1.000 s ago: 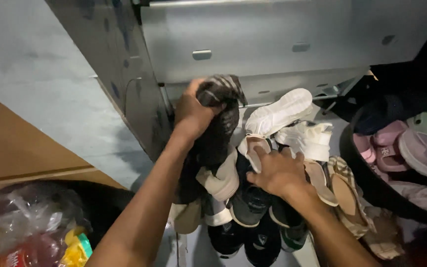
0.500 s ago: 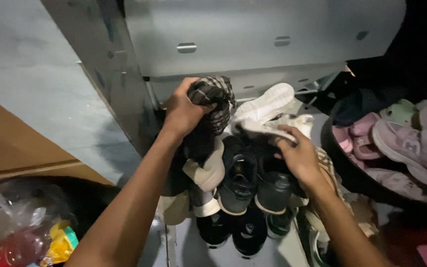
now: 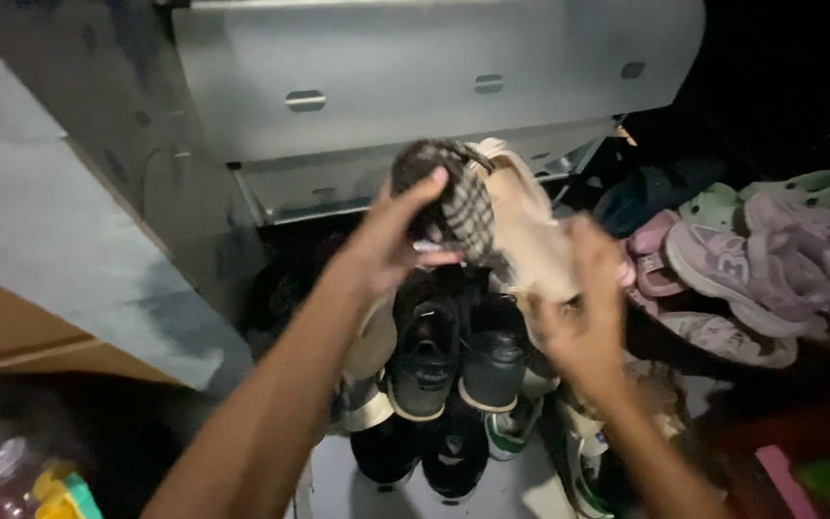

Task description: The person wipes several pairs of shoes with a cloth, including black, beige, and plaid flats, then places them into a shoe rack. The person also wipes a dark sneaker and places it in the rack.

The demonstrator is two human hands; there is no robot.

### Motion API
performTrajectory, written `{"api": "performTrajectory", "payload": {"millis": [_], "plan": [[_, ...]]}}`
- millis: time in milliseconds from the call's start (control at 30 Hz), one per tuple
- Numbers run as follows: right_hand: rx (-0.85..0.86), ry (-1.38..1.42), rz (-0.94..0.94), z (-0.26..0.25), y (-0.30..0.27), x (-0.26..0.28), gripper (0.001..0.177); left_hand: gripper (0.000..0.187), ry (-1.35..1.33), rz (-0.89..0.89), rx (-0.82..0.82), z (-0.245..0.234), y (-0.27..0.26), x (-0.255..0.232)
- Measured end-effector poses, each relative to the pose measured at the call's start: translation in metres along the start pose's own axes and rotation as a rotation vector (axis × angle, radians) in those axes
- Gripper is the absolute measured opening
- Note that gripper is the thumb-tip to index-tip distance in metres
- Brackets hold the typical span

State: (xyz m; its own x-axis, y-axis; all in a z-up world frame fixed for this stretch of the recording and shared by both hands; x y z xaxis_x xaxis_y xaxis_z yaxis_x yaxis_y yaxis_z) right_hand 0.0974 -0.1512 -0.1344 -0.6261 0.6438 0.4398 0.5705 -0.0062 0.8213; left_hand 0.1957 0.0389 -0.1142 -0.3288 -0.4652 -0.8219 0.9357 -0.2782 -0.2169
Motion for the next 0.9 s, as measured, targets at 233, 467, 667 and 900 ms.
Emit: {"api": "performTrajectory", "payload": {"millis": [233,467,667,900], "plan": [[0.099,-0.03,-0.196,0.022,-0.047,-0.007,0.053,0.115,-0.141,-0.061,-0.311,0.027,0.002,0.058],[0.251,0.021,-0.188,0.013,-0.035,0.031,0.046,0.077,-0.111,0.005,-0.478,0.017,0.011,0.073],[0.089,0.761,0.84,0.024,-0.01,-0.019,0.091,0.105,0.083,0.198,-0.25,0.04,-0.005,0.063],[-0.097,0.674,1.359,0.018,-0.016,-0.006,0.06,0.065,0.709,0.251,0.041,0.043,-0.001,0.047]]}}
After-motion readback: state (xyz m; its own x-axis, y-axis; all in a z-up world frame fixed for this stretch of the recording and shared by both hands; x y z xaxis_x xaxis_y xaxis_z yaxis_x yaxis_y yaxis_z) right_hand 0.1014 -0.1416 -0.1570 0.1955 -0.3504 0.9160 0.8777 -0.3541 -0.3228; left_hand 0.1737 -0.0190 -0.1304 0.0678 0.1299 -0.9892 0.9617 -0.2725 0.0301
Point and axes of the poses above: each hand's wrist, its own y-axis towards the middle knuckle, its own z-axis out of the palm, x = y × z, the point moved 4 cm from there along y, towards the middle knuckle, and after that the axes turned 2 degrees about -x, right-handed, at the moved point
